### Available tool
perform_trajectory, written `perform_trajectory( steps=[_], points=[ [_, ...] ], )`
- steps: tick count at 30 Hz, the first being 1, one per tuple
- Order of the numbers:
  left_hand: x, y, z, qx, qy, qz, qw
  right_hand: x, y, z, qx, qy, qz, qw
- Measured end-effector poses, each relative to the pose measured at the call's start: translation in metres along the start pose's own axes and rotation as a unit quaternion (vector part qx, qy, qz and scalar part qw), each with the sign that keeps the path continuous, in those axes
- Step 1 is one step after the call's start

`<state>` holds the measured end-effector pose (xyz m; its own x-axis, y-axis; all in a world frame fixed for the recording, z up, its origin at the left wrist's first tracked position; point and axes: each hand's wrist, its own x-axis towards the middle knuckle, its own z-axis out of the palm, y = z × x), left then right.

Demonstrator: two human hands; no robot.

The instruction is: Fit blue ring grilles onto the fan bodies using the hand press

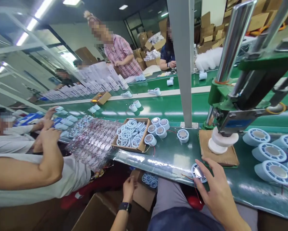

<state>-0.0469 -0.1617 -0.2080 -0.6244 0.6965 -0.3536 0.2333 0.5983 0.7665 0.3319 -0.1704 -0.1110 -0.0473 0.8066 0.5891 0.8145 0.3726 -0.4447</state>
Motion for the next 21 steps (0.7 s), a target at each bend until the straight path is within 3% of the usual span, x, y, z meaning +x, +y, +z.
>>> perform_trajectory(
  steps=[3,5,9,12,17,21],
  points=[
    [0.007,0.038,-0.029,0.006,0.120,0.124,0.985,-0.006,0.007,0.028,0.007,-0.005,-0.031,0.999],
    [0.013,0.076,-0.045,0.026,0.154,0.223,0.962,-0.007,0.010,0.045,0.032,-0.004,-0.045,0.998],
    [0.032,0.159,-0.055,0.123,0.134,0.377,0.908,-0.002,0.011,0.063,0.071,-0.010,-0.043,0.997],
    [0.053,0.204,-0.047,0.208,0.124,0.418,0.876,-0.004,0.013,0.064,0.089,-0.031,-0.022,0.995],
    [0.075,0.234,-0.040,0.312,0.118,0.422,0.843,-0.024,0.024,0.051,0.097,-0.015,0.000,0.995],
    [0.068,0.241,-0.047,0.319,0.111,0.459,0.822,-0.033,0.025,0.041,0.106,-0.013,0.035,0.994]
  ],
)
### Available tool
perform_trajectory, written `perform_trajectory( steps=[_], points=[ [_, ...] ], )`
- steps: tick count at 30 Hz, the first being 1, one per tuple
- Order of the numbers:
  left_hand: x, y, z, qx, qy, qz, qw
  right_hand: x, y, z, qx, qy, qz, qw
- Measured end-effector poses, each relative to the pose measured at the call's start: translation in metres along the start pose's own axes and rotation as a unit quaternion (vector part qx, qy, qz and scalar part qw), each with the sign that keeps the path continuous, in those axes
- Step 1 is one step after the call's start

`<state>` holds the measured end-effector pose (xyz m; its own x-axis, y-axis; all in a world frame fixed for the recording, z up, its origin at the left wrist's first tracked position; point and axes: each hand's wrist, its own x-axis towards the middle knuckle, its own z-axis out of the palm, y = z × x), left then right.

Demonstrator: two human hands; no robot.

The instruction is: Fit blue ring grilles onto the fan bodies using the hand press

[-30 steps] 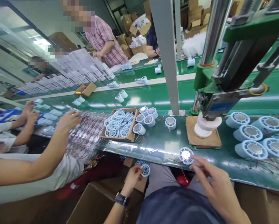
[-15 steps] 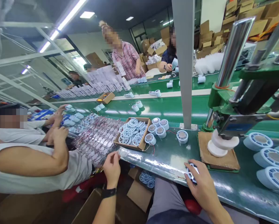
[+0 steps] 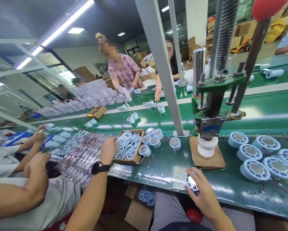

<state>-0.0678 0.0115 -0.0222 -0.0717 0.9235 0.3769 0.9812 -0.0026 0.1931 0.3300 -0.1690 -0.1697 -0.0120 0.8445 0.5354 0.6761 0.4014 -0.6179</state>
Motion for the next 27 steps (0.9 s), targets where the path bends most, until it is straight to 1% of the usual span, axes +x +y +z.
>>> perform_trajectory(
  steps=[2,4,5,7,8,10,11,13,16,18,20,22,23,24,27],
  points=[
    [-0.012,0.013,-0.002,-0.027,0.001,0.042,0.999,0.001,-0.004,-0.002,0.013,-0.014,0.016,1.000],
    [-0.034,0.037,0.004,-0.076,-0.028,0.109,0.991,0.004,-0.008,-0.002,0.025,-0.019,0.031,0.999],
    [-0.049,0.052,0.011,-0.105,-0.055,0.150,0.982,0.005,-0.010,-0.002,0.030,-0.018,0.038,0.999],
    [-0.081,0.086,0.031,-0.161,-0.118,0.234,0.952,0.007,-0.012,-0.002,0.034,-0.014,0.050,0.998],
    [-0.096,0.102,0.042,-0.183,-0.144,0.264,0.936,0.007,-0.013,-0.003,0.035,-0.016,0.052,0.998],
    [-0.121,0.129,0.063,-0.212,-0.169,0.296,0.916,0.006,-0.014,-0.005,0.034,-0.025,0.052,0.998],
    [-0.131,0.138,0.071,-0.220,-0.172,0.298,0.913,0.005,-0.014,-0.007,0.032,-0.029,0.051,0.998],
    [-0.146,0.147,0.083,-0.230,-0.163,0.285,0.916,0.001,-0.014,-0.012,0.031,-0.035,0.050,0.998],
    [-0.163,0.145,0.090,-0.231,-0.144,0.246,0.930,-0.005,-0.016,-0.018,0.027,-0.024,0.056,0.998],
    [-0.174,0.140,0.090,-0.243,-0.134,0.210,0.938,-0.009,-0.018,-0.018,0.023,-0.005,0.067,0.997],
    [-0.183,0.140,0.088,-0.274,-0.125,0.152,0.941,-0.011,-0.020,-0.015,0.016,0.007,0.079,0.997],
    [-0.188,0.149,0.082,-0.317,-0.125,0.100,0.935,-0.011,-0.024,-0.008,0.012,0.004,0.085,0.996],
    [-0.190,0.155,0.077,-0.337,-0.129,0.093,0.928,-0.010,-0.025,-0.003,0.011,0.002,0.086,0.996],
    [-0.190,0.164,0.073,-0.354,-0.138,0.104,0.919,-0.009,-0.027,0.001,0.012,0.000,0.086,0.996],
    [-0.189,0.188,0.059,-0.368,-0.172,0.187,0.894,-0.007,-0.030,0.014,0.015,0.004,0.083,0.996]
  ],
)
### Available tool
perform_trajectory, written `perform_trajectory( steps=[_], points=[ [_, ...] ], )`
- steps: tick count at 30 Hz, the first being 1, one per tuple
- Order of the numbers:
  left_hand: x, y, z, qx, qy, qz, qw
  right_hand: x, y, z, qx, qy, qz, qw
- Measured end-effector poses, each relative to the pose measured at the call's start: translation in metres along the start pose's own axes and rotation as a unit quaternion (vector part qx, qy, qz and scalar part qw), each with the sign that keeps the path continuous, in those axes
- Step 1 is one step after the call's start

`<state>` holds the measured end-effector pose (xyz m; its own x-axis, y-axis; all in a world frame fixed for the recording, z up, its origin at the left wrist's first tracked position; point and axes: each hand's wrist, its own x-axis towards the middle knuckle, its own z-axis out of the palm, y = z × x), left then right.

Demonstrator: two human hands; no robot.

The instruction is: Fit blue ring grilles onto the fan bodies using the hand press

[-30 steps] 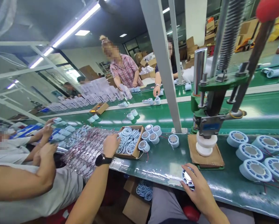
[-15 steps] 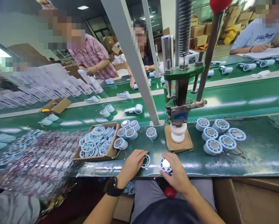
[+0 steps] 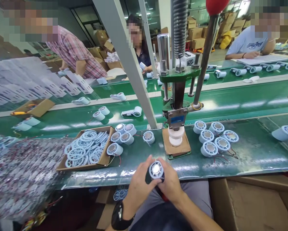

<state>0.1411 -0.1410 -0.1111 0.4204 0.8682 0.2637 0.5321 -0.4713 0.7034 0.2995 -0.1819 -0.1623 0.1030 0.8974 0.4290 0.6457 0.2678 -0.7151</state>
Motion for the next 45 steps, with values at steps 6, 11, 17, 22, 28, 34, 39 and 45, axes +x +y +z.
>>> perform_trajectory(
  steps=[6,11,17,22,28,34,39,45],
  points=[
    [0.003,0.012,0.005,0.035,-0.007,-0.010,0.999,-0.003,0.006,0.009,0.005,0.025,-0.006,1.000],
    [-0.002,0.013,0.008,0.030,0.018,-0.043,0.998,-0.004,0.009,0.010,0.003,0.030,-0.005,1.000],
    [-0.001,0.020,0.008,0.026,0.020,-0.051,0.998,0.000,0.004,0.007,0.004,0.023,-0.021,1.000],
    [-0.002,0.021,0.008,0.032,0.025,-0.037,0.999,0.002,-0.001,0.005,-0.006,0.026,-0.021,0.999],
    [-0.009,0.019,0.016,0.051,0.067,-0.002,0.996,0.002,-0.002,0.004,-0.011,0.025,-0.018,0.999],
    [-0.017,0.015,0.029,0.033,0.102,-0.016,0.994,-0.002,0.002,0.006,-0.014,0.005,-0.032,0.999],
    [-0.022,0.006,0.045,0.007,0.088,-0.020,0.996,-0.005,0.004,0.007,-0.031,-0.005,-0.046,0.998],
    [-0.037,-0.003,0.057,-0.014,0.014,-0.060,0.998,-0.005,0.009,0.004,-0.052,-0.007,-0.080,0.995]
  ],
)
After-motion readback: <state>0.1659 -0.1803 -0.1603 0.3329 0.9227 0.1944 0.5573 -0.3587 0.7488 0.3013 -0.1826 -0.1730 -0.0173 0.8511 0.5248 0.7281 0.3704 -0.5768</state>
